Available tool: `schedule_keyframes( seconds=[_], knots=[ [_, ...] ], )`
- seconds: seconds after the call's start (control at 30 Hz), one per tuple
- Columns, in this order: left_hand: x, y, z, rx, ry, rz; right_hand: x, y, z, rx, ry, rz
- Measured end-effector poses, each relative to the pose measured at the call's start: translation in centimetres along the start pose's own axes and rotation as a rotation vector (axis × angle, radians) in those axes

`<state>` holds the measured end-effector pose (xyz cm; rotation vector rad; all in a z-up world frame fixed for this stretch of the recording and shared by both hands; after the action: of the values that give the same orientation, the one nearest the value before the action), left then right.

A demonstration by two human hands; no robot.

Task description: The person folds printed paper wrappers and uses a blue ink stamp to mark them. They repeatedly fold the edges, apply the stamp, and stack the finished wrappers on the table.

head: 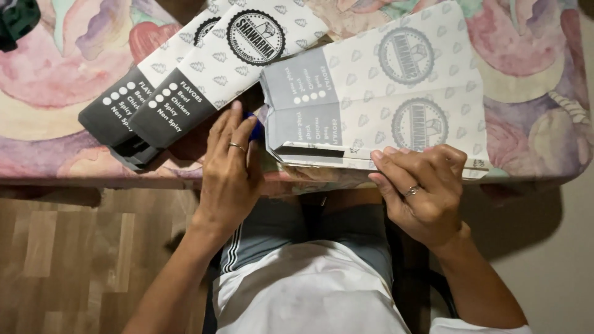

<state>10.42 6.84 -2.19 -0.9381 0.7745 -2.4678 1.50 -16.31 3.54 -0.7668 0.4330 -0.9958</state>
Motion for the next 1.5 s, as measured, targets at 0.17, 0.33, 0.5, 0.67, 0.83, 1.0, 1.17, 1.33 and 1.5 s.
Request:
schedule_keyframes(
  seconds=[0.17, 0.33, 0.5, 0.67, 0.83, 1.0, 1.17, 1.33, 1.5],
  knots=[
    [3.0, -2.2, 2.3, 0.069, 0.169, -0.048, -0.1, -0.3, 1.0, -0.050, -0.012, -0.002],
    [5.7, -2.7, 4.9, -0.170, 0.380, -0.182, -0.1, -0.5, 1.8, -0.078, -0.044, 0.003],
    [5.4, -0.9, 5.4, -0.467, 0.478, 0.070, 0.3, -0.6, 2.2, -0.116, -0.066, 0.033],
    [6.3, -0.2, 5.4, -0.464, 0.685, 0.321, 0.3, -0.5, 2.6, -0.101, -0.102, 0.005],
    [6.8, -0.2, 6.1, -0.347, 0.721, 0.425, 0.4, -0.8, 3.4, -0.082, -0.155, 0.013],
    [9.5, -1.7, 4.8, 0.037, 0.668, 0.203, -1.1, -0.9, 4.4, -0.064, -0.359, -0.050],
    [9.8, 0.9, 1.9, 0.201, 0.572, 0.115, 0.1, 0.3, 3.5, 0.028, -0.364, -0.013],
    [9.9, 0.6, 2.3, 0.240, 0.554, 0.144, 0.6, 0.8, 5.0, -0.043, -0.384, -0.008],
    [10.2, 0.1, 4.2, 0.202, 0.396, 0.169, 0.7, 0.8, 6.2, -0.134, -0.348, 0.056]
  ],
)
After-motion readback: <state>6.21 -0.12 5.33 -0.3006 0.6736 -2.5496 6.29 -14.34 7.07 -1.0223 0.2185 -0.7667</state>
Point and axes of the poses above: each hand's wrist, its own z-axis towards the middle knuckle, its own y-axis out of the palm, x = y × z, the point moved 7 cm from there along z, towards the middle knuckle, and after that the axes turned 2 degrees about -z, right-handed, at the moved point
